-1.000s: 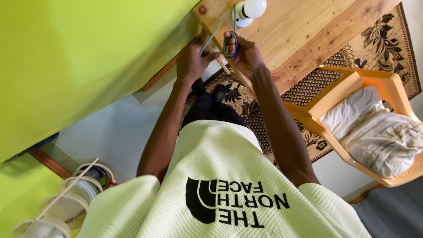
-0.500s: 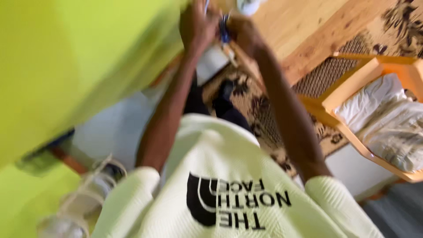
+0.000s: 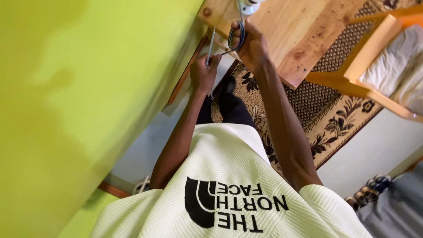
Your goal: The person uses a screwdriver to unscrew and remove a light bulb from a socket on a wooden desk. They then manipulate the socket and wires, remove the socket base, and reassemble the fixture components on the desk.
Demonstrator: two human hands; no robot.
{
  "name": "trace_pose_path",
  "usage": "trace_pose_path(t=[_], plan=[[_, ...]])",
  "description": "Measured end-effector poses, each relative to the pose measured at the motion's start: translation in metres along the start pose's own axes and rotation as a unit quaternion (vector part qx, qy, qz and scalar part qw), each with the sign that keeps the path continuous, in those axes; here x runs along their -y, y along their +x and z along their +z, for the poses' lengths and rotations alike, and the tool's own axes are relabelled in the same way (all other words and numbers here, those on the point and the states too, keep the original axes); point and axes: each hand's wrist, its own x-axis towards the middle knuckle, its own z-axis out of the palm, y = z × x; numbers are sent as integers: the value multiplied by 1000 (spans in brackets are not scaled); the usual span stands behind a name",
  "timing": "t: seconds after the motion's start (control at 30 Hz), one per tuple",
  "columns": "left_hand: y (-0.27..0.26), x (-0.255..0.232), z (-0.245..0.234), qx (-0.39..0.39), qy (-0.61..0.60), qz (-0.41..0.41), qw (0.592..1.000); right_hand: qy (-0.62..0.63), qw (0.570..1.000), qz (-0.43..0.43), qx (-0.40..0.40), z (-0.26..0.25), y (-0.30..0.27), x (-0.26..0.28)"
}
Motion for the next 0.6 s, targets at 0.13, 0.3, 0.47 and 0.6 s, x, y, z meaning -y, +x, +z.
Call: trace_pose_path(t=[0.13, 0.3, 0.47, 0.6], plan=[[23, -6, 12, 28, -44, 103, 993, 16, 1000, 13, -3, -22, 4, -3], [30, -19, 13, 136, -181, -82, 971, -15, 1000, 21, 0, -39, 14, -6], [33, -28, 21, 186, -179, -15, 966, -53, 994, 9, -98, -40, 12, -20], [33, -28, 17, 195, -262, -77, 942, 9, 999, 26, -42, -35, 7, -20]])
